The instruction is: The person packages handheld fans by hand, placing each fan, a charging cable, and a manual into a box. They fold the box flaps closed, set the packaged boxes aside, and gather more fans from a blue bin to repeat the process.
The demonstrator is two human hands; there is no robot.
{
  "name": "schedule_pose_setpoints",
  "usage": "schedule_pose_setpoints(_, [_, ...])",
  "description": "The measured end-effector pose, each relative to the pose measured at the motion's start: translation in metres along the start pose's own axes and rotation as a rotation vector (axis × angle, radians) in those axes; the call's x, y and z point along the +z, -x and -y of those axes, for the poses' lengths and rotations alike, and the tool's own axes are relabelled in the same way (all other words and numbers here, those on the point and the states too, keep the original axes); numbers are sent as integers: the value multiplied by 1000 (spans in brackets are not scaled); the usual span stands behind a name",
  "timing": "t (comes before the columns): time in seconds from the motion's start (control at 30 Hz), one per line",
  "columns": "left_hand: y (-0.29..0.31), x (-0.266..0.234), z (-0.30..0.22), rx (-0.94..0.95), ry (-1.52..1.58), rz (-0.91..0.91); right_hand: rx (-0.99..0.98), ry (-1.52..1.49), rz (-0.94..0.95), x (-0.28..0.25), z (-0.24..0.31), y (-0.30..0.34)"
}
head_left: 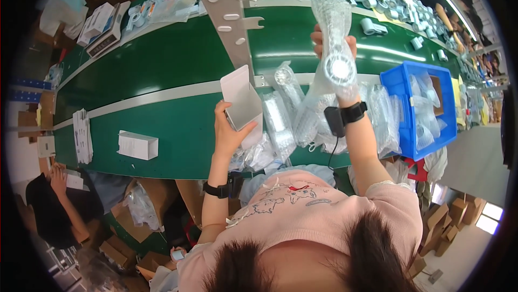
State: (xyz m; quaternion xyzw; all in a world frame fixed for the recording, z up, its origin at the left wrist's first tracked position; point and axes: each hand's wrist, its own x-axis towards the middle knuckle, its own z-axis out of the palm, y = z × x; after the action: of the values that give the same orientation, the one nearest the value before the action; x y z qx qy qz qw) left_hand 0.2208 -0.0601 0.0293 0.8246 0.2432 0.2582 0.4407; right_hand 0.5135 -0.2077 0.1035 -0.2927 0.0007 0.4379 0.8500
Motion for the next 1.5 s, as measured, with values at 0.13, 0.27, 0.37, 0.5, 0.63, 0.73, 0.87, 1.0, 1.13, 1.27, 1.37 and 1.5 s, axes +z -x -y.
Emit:
schedule_pose_setpoints(0.13, [9, 11, 5, -23, 25, -48, -50, -101, -59, 7, -27, 33])
schedule_pose_setpoints(0.27, [14, 27, 6, 74, 113, -155, -36, -207, -85, 25, -72, 51])
schedule_pose_setpoints(0.37, [22, 31, 1, 77, 133, -223, -198, -117, -168, 52, -123, 56])
schedule_pose_setpoints(0.5, [28, 45, -9, -44, 161, -295, -786, 423, -308, 54, -165, 59])
schedule_pose_setpoints(0.63, [32, 48, -4, -61, 201, -402, -1168, 1225, -151, 49, -178, 67])
schedule_pose_setpoints(0.73, [31, 43, 4, 73, 159, -505, -1115, 1676, 67, 60, -151, 74])
schedule_pose_setpoints(0.87, [29, 26, 0, 14, 148, -363, -978, 1910, 348, 69, -125, 72])
schedule_pose_setpoints(1.0, [32, 32, -22, 42, -9, -225, -777, 1854, 686, 68, -137, 78])
schedule_pose_setpoints(1.13, [29, -7, -16, -33, 181, -561, -935, 1693, 576, 41, -137, 63])
schedule_pose_setpoints(1.27, [37, -71, -6, 42, 173, -742, -429, 1421, 269, -7, -165, 30])
schedule_pose_setpoints(1.37, [42, -97, 25, -37, -140, -756, -551, 1738, 628, -18, -225, 0])
schedule_pose_setpoints(1.5, [49, -100, 69, -139, -66, -744, -526, 2056, 742, -28, -273, -29])
